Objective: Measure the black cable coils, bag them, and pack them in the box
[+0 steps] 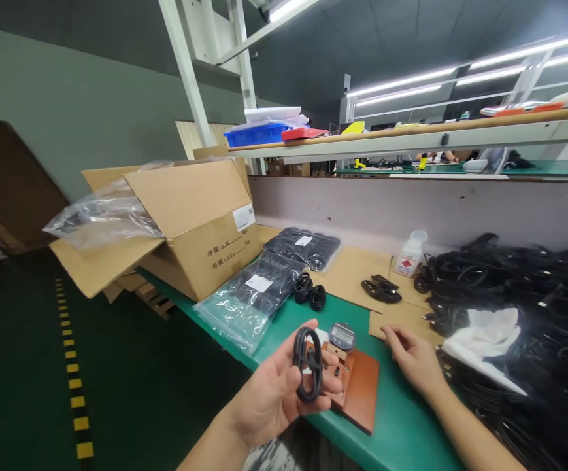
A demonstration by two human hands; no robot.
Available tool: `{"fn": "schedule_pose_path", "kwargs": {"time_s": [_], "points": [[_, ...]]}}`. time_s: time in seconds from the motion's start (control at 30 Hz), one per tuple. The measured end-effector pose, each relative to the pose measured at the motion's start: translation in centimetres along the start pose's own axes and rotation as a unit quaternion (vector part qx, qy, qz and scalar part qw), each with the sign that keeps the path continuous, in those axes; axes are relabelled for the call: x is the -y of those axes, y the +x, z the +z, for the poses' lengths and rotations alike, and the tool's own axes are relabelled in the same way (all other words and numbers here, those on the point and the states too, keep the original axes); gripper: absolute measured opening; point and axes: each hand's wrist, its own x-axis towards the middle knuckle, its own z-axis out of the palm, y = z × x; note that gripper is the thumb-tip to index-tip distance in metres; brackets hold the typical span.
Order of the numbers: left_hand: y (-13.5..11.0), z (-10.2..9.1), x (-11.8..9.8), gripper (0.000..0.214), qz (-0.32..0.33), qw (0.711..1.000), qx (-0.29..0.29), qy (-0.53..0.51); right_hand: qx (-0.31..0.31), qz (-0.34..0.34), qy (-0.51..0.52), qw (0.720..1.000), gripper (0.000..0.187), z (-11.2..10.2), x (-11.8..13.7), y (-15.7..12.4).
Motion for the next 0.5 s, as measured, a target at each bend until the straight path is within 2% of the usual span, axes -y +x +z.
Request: {"fn": "schedule_pose_path", "kwargs": {"time_s": [0.1, 0.27, 0.43, 0.5], "points": [[-0.5, -0.4, 0.2, 0.071, 0.010, 1.000, 0.002, 0.011, -0.001, -0.003, -0.002, 1.000, 0.051, 0.0, 0.1, 0.0], [-0.6, -0.8, 1.3, 0.062, 0.026, 0.999, -0.023, -0.022, 0.005, -0.018, -0.008, 1.000, 0.047, 0.1, 0.9, -0.5], [-0.8, -1.7, 2.4, 0.080, 0.023, 0.999, -0.017, -0.037, 0.030, -0.052, -0.009, 0.998, 0.040, 0.9, 3.7, -2.0], [-1.0, -2.0, 2.6, 0.077, 0.013, 0.999, -0.020, -0.031, 0.053, -0.077, 0.014, 0.996, 0.034, 1.6, 5.3, -3.1]]}}
